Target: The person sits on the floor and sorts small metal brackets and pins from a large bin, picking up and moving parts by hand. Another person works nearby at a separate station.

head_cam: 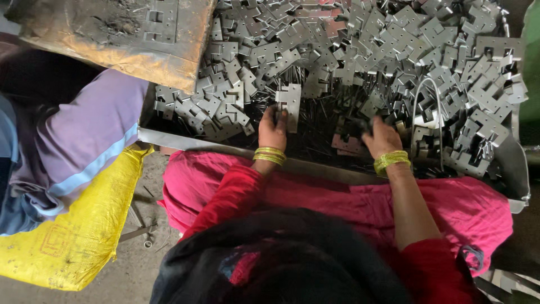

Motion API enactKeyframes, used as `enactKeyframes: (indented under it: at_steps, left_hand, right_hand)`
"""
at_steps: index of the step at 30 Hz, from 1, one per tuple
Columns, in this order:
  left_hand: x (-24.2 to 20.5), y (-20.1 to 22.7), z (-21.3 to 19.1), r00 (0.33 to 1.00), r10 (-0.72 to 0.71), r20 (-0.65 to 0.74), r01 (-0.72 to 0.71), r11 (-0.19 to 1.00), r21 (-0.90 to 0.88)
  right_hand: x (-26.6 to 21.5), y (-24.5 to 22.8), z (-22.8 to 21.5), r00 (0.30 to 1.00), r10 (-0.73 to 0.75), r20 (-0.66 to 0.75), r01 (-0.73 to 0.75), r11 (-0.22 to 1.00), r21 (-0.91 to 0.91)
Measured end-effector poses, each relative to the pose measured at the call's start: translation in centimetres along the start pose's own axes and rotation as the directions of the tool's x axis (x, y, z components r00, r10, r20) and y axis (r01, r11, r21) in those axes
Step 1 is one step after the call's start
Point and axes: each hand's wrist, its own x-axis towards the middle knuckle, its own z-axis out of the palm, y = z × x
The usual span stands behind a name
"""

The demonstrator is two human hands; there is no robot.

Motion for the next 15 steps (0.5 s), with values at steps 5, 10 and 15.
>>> enactKeyframes:
  at_steps: [5,10,15]
  left_hand:
    - [-0.1,-0.1,-0.4,1.000,-0.011,0.018,0.015,0.960,-0.279]
    - [-0.9,-0.2,0.6,0.999,0.050,-0.020,-0.054,0.958,-0.282]
    - [2.3,6.2,-4.0,0.965,0.198,-0.171,-0.155,0.960,0.234]
  right_hand:
    - [6.6,-1.5,6.7,0.815,-0.048,-0.578,0.413,0.748,0.520]
    - [5.9,-8.5,8.1,0.978,0.096,-0.185,-0.088,0.995,0.049]
    - [2.8,-12.8,3.2,0.939,-0.336,-0.080,0.274,0.866,-0.419]
